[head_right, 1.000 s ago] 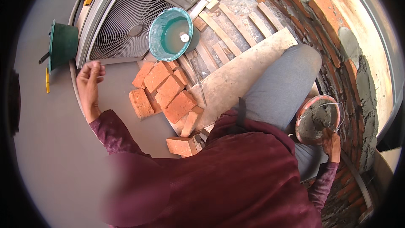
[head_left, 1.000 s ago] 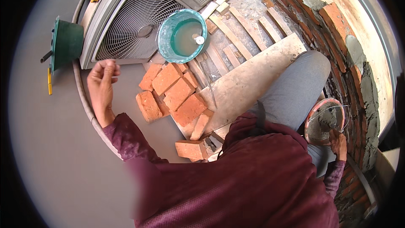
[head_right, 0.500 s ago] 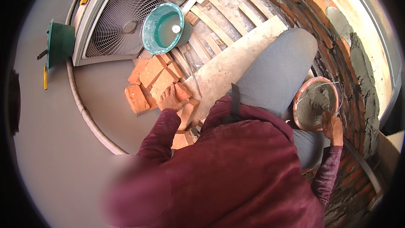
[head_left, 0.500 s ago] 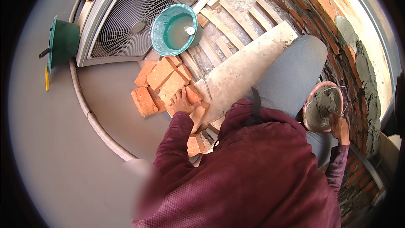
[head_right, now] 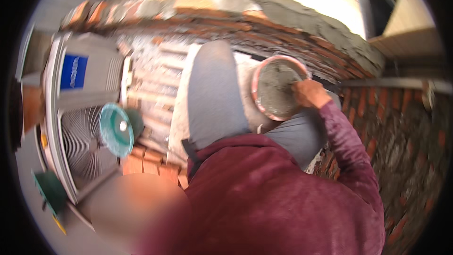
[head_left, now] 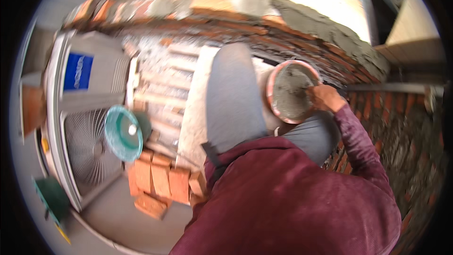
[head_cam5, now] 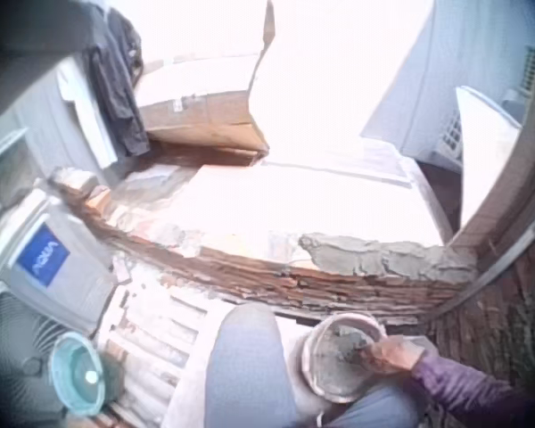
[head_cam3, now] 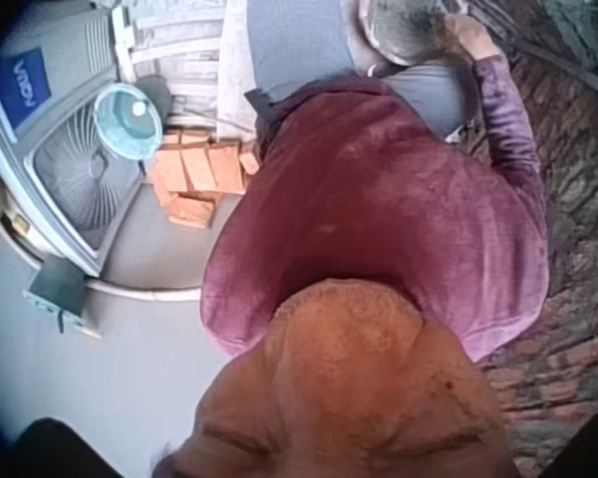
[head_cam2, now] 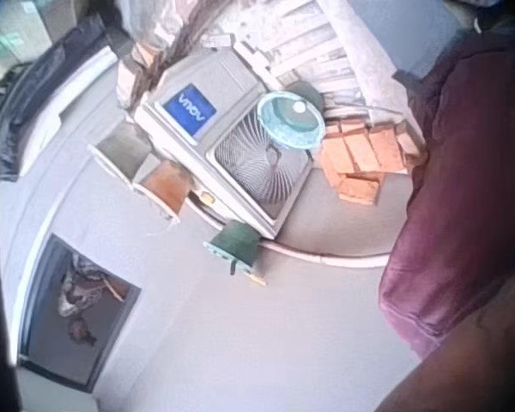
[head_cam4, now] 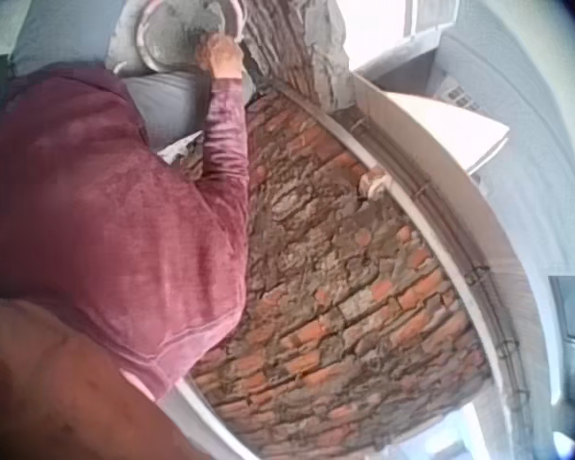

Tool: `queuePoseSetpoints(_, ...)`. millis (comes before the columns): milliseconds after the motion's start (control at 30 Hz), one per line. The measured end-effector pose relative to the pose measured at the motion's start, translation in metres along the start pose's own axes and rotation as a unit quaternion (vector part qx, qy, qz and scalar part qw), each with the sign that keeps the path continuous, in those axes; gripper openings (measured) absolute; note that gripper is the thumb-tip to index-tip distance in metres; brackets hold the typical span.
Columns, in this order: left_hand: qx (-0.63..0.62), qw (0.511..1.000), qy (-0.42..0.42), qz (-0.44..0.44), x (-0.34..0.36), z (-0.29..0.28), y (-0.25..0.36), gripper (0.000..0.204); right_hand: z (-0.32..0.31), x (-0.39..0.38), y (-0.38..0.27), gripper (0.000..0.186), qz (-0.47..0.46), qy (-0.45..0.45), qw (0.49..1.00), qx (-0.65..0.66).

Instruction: The person builds a brick wall by using a trowel to apply mortar onto existing bricks and placing new bricks on top.

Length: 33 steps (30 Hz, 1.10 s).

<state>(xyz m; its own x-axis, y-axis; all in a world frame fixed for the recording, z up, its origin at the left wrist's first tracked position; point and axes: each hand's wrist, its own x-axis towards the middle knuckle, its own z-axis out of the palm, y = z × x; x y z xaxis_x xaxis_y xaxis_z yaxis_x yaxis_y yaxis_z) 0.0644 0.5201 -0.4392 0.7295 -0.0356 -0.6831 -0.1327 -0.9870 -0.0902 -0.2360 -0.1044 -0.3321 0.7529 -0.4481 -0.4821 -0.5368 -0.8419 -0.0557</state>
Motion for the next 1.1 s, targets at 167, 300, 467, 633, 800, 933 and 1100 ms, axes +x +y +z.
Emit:
queuePoseSetpoints(167,0.015,0.999,-0.001,0.053,0.059,-0.052,0.000,0.058,-0.024,0.005,-0.036,0.021,0.118,-0.014,0.991,0.069)
queuePoseSetpoints(300,-0.047,0.990,-0.057,0.120,0.074,-0.094,0.035,0.054,0.035,-0.042,-0.025,0.026,0.186,0.064,0.973,0.120)
queuePoseSetpoints(467,-0.351,0.882,-0.111,0.295,0.097,-0.210,0.067,0.050,0.039,-0.007,-0.049,0.026,0.180,0.075,0.970,0.148)
queuePoseSetpoints(633,-0.277,0.901,0.047,0.331,0.071,-0.280,0.202,0.030,0.009,-0.034,-0.040,0.017,0.210,0.058,0.961,0.173)
queuePoseSetpoints(800,-0.294,0.918,0.119,0.238,0.082,-0.248,0.241,0.043,0.021,-0.024,-0.019,0.029,0.148,0.046,0.940,0.303)
queuePoseSetpoints(933,-0.448,0.881,0.046,0.144,0.110,-0.142,0.235,0.036,0.047,-0.016,-0.001,0.035,0.028,0.081,0.980,0.180)
queuePoseSetpoints(1100,-0.415,0.873,0.202,0.155,0.090,-0.074,0.205,0.090,0.008,-0.008,-0.023,0.038,0.012,-0.050,0.989,0.138)
